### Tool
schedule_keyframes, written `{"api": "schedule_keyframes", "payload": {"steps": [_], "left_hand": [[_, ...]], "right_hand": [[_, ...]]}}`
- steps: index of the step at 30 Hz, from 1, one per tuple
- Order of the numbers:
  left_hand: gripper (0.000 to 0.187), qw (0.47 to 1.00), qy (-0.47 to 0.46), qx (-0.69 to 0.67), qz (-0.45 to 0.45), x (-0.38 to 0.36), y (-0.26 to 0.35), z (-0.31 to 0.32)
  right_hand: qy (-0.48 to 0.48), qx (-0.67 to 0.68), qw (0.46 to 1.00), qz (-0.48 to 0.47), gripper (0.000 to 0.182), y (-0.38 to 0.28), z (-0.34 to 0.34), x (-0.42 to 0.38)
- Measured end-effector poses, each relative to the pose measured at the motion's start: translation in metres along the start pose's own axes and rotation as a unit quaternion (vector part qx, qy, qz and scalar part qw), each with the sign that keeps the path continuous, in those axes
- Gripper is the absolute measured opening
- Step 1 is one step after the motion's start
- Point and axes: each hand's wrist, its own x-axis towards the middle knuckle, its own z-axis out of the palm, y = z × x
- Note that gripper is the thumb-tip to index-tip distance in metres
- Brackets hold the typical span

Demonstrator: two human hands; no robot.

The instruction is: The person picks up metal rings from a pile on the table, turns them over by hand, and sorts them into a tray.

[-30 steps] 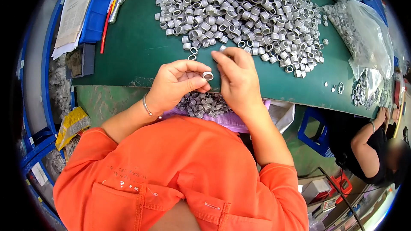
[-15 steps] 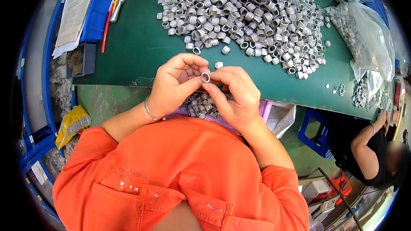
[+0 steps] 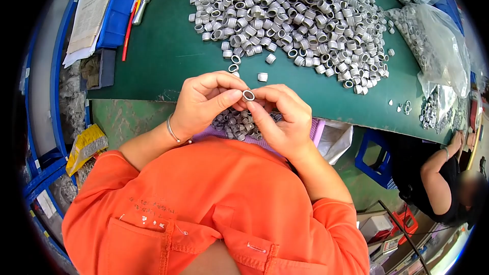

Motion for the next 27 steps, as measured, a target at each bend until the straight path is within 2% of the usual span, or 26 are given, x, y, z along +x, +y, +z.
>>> {"api": "schedule_keyframes", "payload": {"steps": [1, 4, 11, 13, 15, 17, 19, 21, 23, 25, 27], "left_hand": [[0.013, 1.0, 0.0, 0.0, 0.0, 0.0, 0.0, -0.001], [0.013, 1.0, -0.011, 0.005, -0.014, 0.0, 0.001, -0.002], [0.014, 0.999, -0.011, 0.002, -0.042, 0.0, -0.001, -0.003], [0.013, 0.999, -0.011, -0.001, -0.051, -0.001, -0.002, -0.001], [0.012, 0.998, 0.01, -0.007, -0.069, -0.001, -0.001, 0.004], [0.012, 0.998, 0.014, 0.027, -0.06, -0.002, -0.005, -0.004], [0.013, 0.994, 0.041, 0.06, -0.077, 0.002, 0.008, -0.007], [0.013, 0.996, 0.076, 0.019, -0.047, 0.013, 0.015, -0.017], [0.013, 0.991, 0.101, -0.079, -0.03, 0.032, 0.026, -0.027], [0.014, 0.979, 0.136, -0.154, -0.007, 0.057, 0.043, -0.035], [0.013, 0.97, 0.134, -0.205, 0.013, 0.09, 0.062, -0.047]], "right_hand": [[-0.002, 0.035, 0.999, 0.037, 0.016, 0.001, 0.0, -0.001], [0.001, 0.061, 0.996, 0.058, 0.015, 0.002, 0.001, -0.003], [-0.005, 0.066, 0.995, 0.072, 0.013, 0.002, 0.001, -0.004], [-0.003, 0.039, 0.997, 0.071, 0.013, 0.001, 0.001, -0.005], [-0.032, -0.071, 0.997, -0.002, 0.016, -0.008, -0.001, 0.001], [-0.048, -0.082, 0.995, -0.038, 0.018, -0.001, -0.002, 0.006], [-0.032, -0.197, 0.979, -0.048, 0.018, 0.007, -0.007, 0.012], [-0.025, -0.224, 0.974, -0.039, 0.019, 0.014, -0.007, 0.017], [-0.039, -0.276, 0.959, -0.055, 0.019, 0.017, -0.004, 0.025], [-0.043, -0.273, 0.959, -0.058, 0.016, 0.013, 0.0, 0.028], [-0.057, -0.254, 0.962, -0.086, 0.016, 0.016, -0.002, 0.027]]}}
